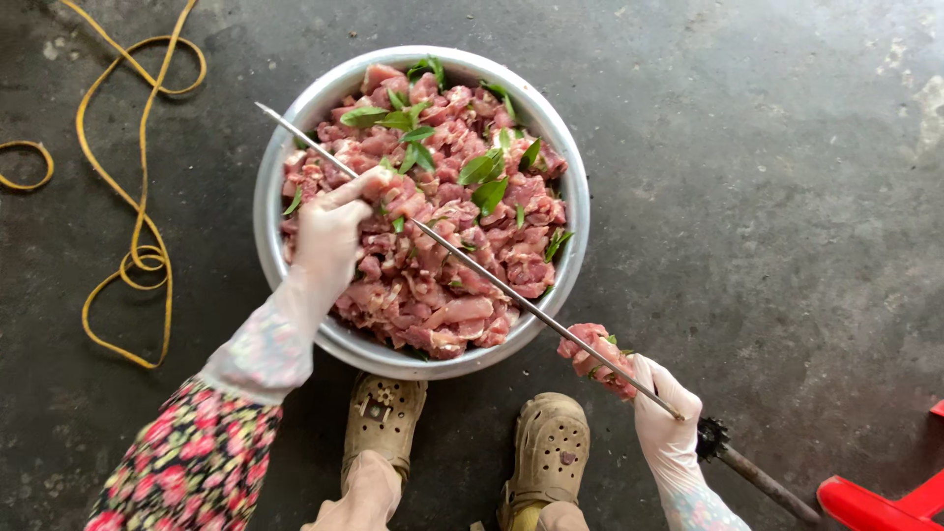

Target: The person sits on the floor and threads pieces of raw meat and green leaves onto metal skewers from a large metal bowl. They repeatedly pick up meat and leaves, slide them onto the skewers, and continue until the skewers are filled.

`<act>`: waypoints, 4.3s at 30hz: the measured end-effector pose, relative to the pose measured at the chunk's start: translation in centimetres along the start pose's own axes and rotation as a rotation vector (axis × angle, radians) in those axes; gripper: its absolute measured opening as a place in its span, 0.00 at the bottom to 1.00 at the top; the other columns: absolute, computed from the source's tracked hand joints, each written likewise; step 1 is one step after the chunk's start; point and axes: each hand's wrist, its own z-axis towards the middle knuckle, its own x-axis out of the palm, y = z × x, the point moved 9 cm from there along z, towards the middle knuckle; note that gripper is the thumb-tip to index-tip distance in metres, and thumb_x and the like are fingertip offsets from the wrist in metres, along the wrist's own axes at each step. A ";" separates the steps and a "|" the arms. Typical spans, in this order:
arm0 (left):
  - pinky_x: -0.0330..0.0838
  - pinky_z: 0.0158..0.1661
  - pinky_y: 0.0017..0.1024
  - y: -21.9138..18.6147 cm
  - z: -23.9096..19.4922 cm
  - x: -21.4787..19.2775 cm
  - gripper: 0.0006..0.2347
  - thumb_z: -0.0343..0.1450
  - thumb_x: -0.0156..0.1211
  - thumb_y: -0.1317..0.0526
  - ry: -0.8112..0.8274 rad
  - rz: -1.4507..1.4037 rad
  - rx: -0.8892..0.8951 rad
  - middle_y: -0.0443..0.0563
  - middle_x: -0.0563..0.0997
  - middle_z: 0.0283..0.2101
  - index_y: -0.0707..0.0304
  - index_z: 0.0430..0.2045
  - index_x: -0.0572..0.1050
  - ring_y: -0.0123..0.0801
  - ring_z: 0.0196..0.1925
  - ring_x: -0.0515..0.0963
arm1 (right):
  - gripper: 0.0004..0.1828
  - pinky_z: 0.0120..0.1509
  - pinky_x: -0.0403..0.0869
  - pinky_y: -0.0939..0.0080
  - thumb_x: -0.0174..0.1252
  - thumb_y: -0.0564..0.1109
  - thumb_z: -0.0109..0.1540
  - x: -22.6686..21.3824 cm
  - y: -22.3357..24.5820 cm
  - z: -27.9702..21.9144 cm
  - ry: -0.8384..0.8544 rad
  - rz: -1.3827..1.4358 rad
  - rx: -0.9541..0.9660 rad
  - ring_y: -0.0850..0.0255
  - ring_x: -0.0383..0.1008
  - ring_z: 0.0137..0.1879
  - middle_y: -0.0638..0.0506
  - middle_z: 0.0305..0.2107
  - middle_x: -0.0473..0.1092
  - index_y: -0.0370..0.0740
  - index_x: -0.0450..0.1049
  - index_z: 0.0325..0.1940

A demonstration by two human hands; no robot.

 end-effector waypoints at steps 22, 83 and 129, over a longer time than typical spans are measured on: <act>0.75 0.51 0.35 5.1 -3.4 -6.5 0.11 0.60 0.74 0.67 0.271 0.937 -0.309 0.54 0.88 0.38 0.66 0.35 0.85 0.39 0.42 0.85 | 0.12 0.44 0.73 0.68 0.57 0.40 0.70 0.0 -0.4 0.5 0.036 0.091 0.007 0.70 0.73 0.40 0.52 0.35 0.76 0.28 0.79 0.50; 0.72 0.30 0.21 -5.0 1.7 -3.8 0.14 0.68 0.53 0.79 -0.052 0.173 0.201 0.55 0.86 0.38 0.71 0.40 0.83 0.25 0.29 0.77 | 0.11 0.42 0.75 0.68 0.58 0.41 0.68 0.2 0.9 0.1 0.021 -0.092 -0.076 0.69 0.77 0.38 0.49 0.34 0.79 0.29 0.79 0.50; 0.77 0.37 0.27 2.3 -2.9 -4.9 0.10 0.65 0.64 0.71 0.262 0.569 -0.275 0.54 0.87 0.36 0.71 0.38 0.84 0.28 0.34 0.83 | 0.12 0.40 0.73 0.67 0.57 0.41 0.69 -0.1 -0.7 0.5 0.053 0.092 0.057 0.70 0.73 0.36 0.53 0.31 0.76 0.29 0.80 0.49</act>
